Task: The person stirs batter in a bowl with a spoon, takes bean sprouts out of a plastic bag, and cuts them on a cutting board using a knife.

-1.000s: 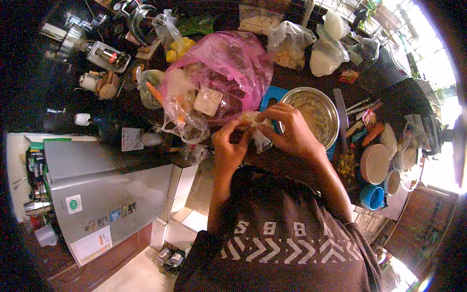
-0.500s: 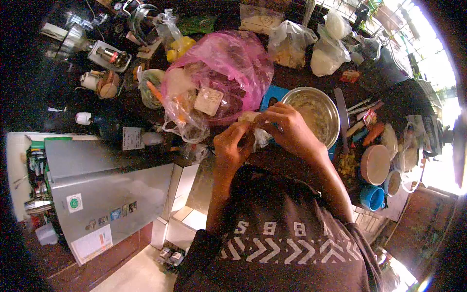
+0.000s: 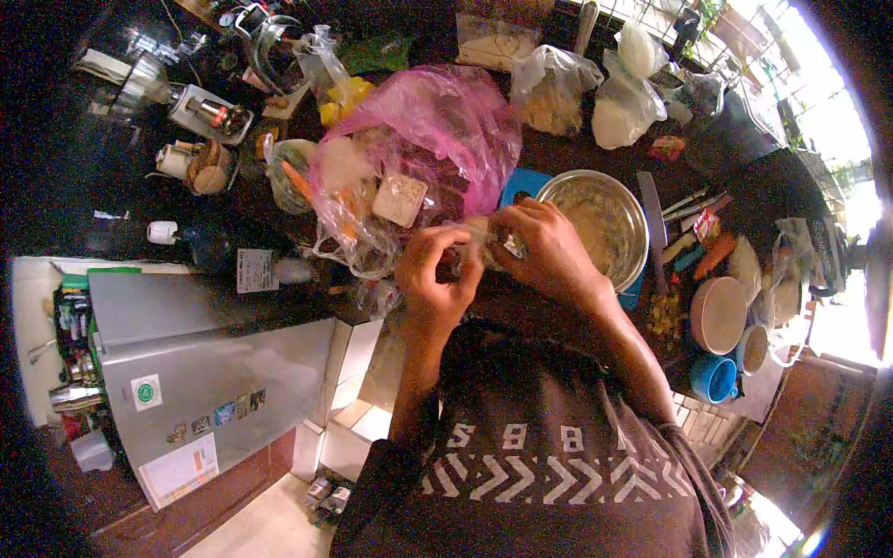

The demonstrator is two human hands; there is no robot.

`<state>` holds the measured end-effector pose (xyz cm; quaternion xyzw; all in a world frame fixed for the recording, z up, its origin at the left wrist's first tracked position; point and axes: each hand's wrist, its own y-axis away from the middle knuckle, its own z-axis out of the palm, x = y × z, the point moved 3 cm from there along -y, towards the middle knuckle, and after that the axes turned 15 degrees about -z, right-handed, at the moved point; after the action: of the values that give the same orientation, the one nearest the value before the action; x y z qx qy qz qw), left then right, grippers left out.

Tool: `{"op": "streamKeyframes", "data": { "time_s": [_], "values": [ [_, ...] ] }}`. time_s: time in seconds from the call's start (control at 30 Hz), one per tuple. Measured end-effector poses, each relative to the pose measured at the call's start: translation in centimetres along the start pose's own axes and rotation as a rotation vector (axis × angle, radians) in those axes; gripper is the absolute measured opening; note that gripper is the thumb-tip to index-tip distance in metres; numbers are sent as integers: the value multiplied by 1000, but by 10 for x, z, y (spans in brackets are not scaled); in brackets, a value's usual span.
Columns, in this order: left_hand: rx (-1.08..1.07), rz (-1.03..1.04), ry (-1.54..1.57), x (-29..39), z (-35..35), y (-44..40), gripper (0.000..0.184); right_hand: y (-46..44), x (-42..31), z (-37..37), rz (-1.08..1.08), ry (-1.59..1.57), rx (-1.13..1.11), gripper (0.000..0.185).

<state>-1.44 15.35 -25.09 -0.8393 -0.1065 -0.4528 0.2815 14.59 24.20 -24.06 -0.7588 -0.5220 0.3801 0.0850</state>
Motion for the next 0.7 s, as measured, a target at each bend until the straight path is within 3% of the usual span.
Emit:
{"op": "streamKeyframes", "data": {
  "time_s": [0.13,0.37,0.47,0.53,0.63,0.7],
  "values": [
    [-78,-143,-49,0,8,-3,12,1,1,5,0,35,35,21],
    [-157,-133,-70,-7,21,-12,14,4,6,4,-16,72,32,17],
    [-208,-204,120,-23,33,-10,14,8,11,4,7,4,48,14],
    [-328,-352,272,-32,40,-10,13,9,16,3,82,-75,31,12],
    [-362,-377,356,-34,39,-10,14,4,12,-2,268,-259,6,12],
    [-389,-434,359,-39,39,-12,14,0,10,-10,282,-289,-12,13]
  ]
}}
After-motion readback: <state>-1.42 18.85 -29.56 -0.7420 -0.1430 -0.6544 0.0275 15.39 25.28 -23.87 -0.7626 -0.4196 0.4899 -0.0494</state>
